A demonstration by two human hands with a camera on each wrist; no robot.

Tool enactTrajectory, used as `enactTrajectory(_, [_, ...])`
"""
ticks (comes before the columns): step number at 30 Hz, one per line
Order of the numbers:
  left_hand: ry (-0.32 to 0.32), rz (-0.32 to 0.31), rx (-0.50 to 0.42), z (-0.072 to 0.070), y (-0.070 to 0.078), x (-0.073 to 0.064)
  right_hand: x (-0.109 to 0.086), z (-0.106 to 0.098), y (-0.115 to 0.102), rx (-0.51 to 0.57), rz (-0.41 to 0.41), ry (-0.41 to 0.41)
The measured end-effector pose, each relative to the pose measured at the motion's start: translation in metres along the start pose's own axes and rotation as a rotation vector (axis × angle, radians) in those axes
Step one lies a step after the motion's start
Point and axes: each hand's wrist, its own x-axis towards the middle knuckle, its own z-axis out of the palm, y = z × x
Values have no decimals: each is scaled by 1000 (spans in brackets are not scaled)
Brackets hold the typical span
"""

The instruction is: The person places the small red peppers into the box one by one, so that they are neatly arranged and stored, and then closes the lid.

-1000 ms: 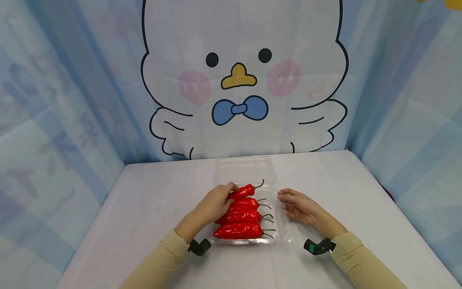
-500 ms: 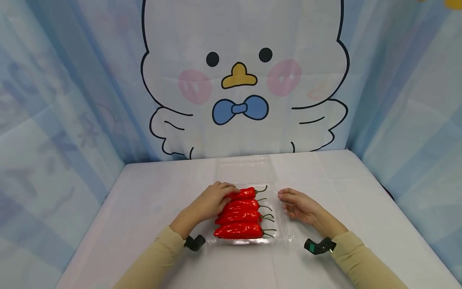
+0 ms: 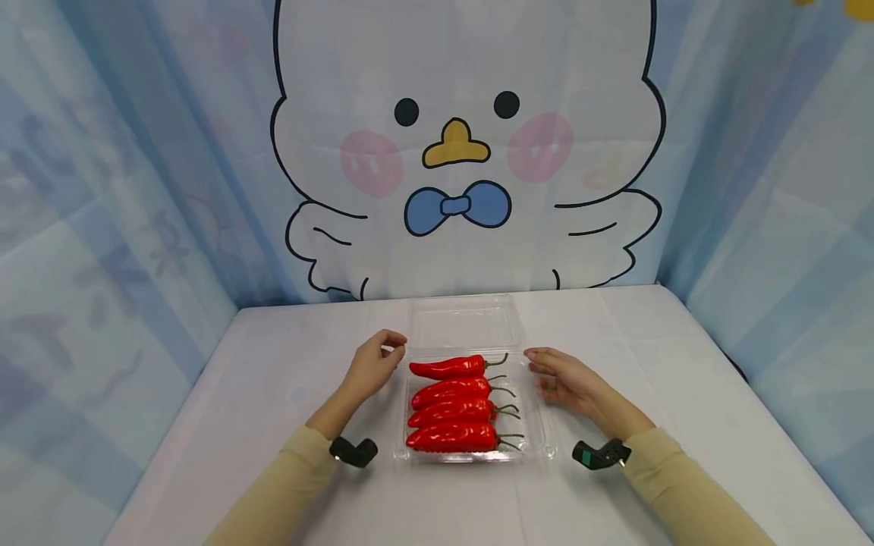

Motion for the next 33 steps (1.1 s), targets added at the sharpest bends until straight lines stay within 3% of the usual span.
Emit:
enactTrajectory(3, [-97,-215,-199,-1,-8,5,5,1,-2,-13,-33,26])
enactTrajectory(5, [-175,-322,-306,-1,-13,7,8,2,-3,-29,-53,38])
enactTrajectory(7, [-237,-391,-386,-1,-18,9,10,3,-3,-42,-58,51])
enactTrajectory(9, [-272,-421,-456,-1,-21,11,11,4,-3,-47,-59,61])
enactTrajectory(13, [-277,-429,-574,-1,-25,16,14,6,-4,-41,-59,82])
enactTrajectory(16, [-253,-421,-601,0,-26,20,18,8,-5,-44,-56,97])
enactTrajectory(24, [-182,-429,-617,3,-28,26,28,14,-8,-119,-34,128])
enactTrajectory(33, [-108,-358,-563,5,-24,35,40,14,-15,-161,-101,133])
